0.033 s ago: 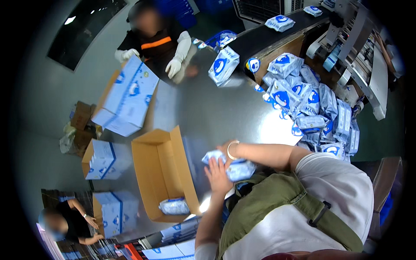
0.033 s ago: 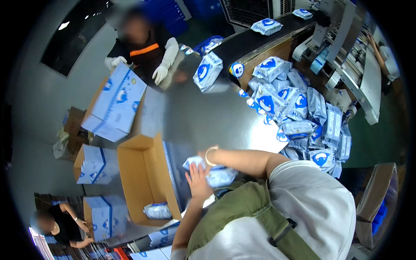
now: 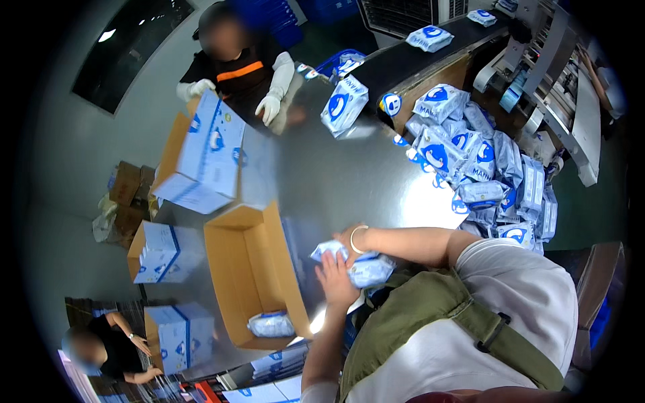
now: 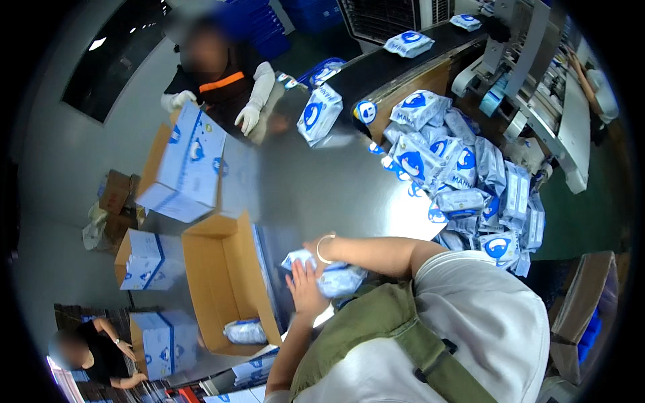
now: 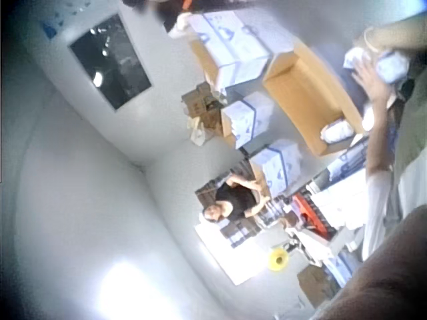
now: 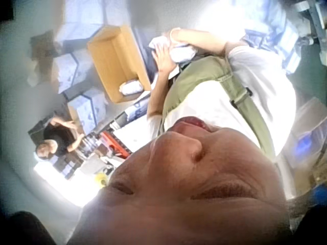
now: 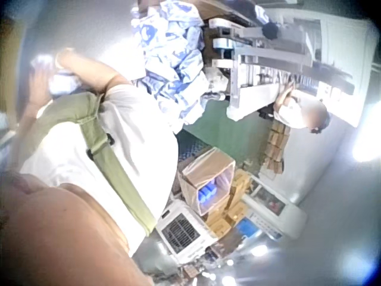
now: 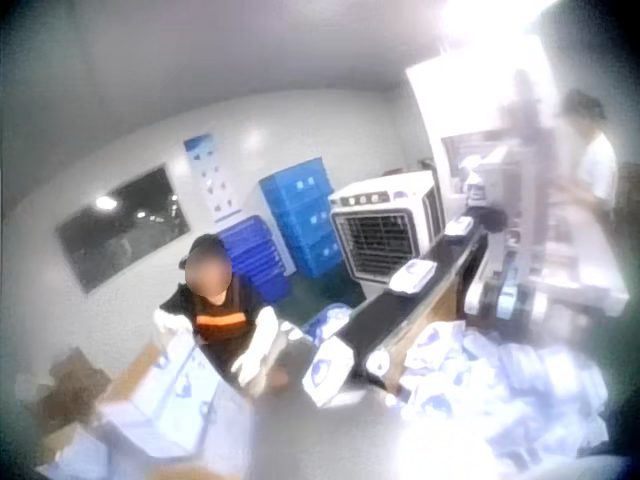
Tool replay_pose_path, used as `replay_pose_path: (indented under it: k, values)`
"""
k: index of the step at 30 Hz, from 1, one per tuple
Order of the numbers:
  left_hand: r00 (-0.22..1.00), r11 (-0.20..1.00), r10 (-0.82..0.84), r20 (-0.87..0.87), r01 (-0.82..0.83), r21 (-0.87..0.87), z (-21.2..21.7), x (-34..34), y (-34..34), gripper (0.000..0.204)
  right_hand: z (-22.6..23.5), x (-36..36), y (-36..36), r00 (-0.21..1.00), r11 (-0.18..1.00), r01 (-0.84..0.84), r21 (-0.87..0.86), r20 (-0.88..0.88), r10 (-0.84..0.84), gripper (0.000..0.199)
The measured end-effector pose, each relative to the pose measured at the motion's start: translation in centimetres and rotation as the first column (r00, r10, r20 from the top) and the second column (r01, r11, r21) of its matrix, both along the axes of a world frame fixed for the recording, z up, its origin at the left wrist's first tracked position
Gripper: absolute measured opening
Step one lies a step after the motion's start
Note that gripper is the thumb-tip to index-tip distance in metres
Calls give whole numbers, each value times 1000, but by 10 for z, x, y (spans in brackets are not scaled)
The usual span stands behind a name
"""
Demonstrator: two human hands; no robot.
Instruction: The person packs plastic packages of wipes into cardboard boxes by hand, then stacks the filled boxes.
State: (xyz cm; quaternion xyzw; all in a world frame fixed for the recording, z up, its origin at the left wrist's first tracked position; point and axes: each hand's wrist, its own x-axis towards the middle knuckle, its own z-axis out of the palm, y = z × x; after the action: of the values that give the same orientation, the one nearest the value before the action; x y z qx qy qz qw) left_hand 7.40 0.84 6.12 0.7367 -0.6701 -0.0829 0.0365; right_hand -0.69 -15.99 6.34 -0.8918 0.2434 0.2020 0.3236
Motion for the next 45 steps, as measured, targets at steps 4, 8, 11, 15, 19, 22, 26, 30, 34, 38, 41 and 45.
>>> replay_pose_path:
  k: [4, 8, 11, 15, 19, 22, 26, 30, 34, 38, 41, 45]
  values:
    - [999, 999, 25, 28, -26, 30, 10, -5, -9, 82, -50, -17, -51, 942, 980, -63, 186, 335, -3, 89]
    - [994, 990, 104, -36, -100, 96, 16, -12, -17, 80, -14, -105, -246, 783, 828, 478, -291, 568, -253, 66]
    - [993, 984, 115, 21, -116, 132, 5, -7, -19, 81, 38, -157, -352, 714, 508, 693, -512, 582, -388, 67]
    - [991, 983, 136, 4, -135, 127, -7, -5, -17, 80, 58, -195, -455, 803, 266, 523, -810, 363, -472, 94]
    - [989, 978, 142, -36, -134, 159, -1, -4, -24, 81, 53, -160, -489, 905, 410, 270, -871, 84, -417, 96]
    - [987, 972, 152, -56, -139, 189, 6, -4, -26, 77, 65, -98, -470, 898, 537, 363, -761, 132, -419, 62]
    - [989, 970, 144, -16, -138, 200, 0, -2, -26, 80, 56, -28, -438, 911, 585, 404, -703, 369, -186, 47]
    - [989, 973, 147, -13, -142, 181, 4, -4, -26, 82, 39, 15, -398, 950, 802, 287, -523, 265, -167, 51]
    - [993, 989, 112, 24, -114, 98, -6, -1, -22, 87, 38, 7, -349, 957, 867, 221, -447, 272, -103, 54]
    - [992, 991, 123, -15, -122, 46, -4, -2, -18, 83, 37, -41, -237, 944, 848, 129, -514, 324, 53, 54]
    - [996, 997, 80, -39, -80, -5, -5, -1, -13, 83, -6, -96, -141, 841, 697, 344, -629, 536, 69, 68]
    - [997, 998, 59, -51, -58, 14, -1, 1, -14, 85, 4, -110, -83, 849, 729, 399, -556, 524, -64, 97]
